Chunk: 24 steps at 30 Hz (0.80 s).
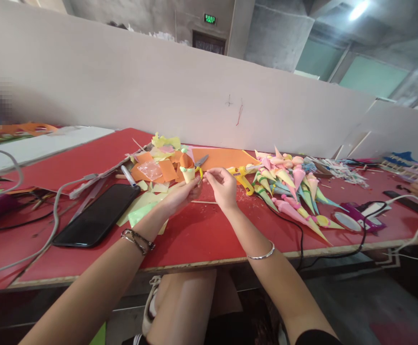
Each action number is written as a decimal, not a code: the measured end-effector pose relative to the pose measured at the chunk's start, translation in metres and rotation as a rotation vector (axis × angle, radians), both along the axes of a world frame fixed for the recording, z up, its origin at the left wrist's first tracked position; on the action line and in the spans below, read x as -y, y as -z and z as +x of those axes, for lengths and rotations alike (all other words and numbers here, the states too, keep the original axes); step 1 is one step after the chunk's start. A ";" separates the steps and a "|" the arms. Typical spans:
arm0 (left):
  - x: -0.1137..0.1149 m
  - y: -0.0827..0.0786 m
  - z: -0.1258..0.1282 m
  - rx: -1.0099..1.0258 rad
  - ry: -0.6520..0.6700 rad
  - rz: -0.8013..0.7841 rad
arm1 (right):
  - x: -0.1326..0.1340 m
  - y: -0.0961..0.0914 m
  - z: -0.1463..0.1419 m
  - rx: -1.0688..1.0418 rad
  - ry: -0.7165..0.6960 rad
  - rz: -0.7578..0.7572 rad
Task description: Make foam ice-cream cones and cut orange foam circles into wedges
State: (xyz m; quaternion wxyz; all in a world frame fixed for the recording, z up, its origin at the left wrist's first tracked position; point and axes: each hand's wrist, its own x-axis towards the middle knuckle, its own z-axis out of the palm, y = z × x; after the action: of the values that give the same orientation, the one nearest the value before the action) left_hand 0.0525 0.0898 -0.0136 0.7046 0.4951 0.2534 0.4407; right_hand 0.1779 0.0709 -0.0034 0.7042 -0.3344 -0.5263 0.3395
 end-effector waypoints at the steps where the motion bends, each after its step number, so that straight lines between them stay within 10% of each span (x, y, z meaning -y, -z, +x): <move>1: 0.000 0.000 0.000 -0.012 0.000 -0.007 | 0.000 0.000 0.000 -0.005 -0.016 -0.006; 24: 0.007 -0.004 0.002 -0.156 0.018 -0.044 | 0.002 -0.003 0.001 -0.037 0.063 -0.010</move>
State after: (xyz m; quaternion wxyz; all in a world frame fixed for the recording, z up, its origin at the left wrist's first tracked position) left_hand 0.0543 0.0825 -0.0097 0.6974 0.5145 0.3126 0.3888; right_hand 0.1794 0.0692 -0.0001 0.7224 -0.3481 -0.5007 0.3260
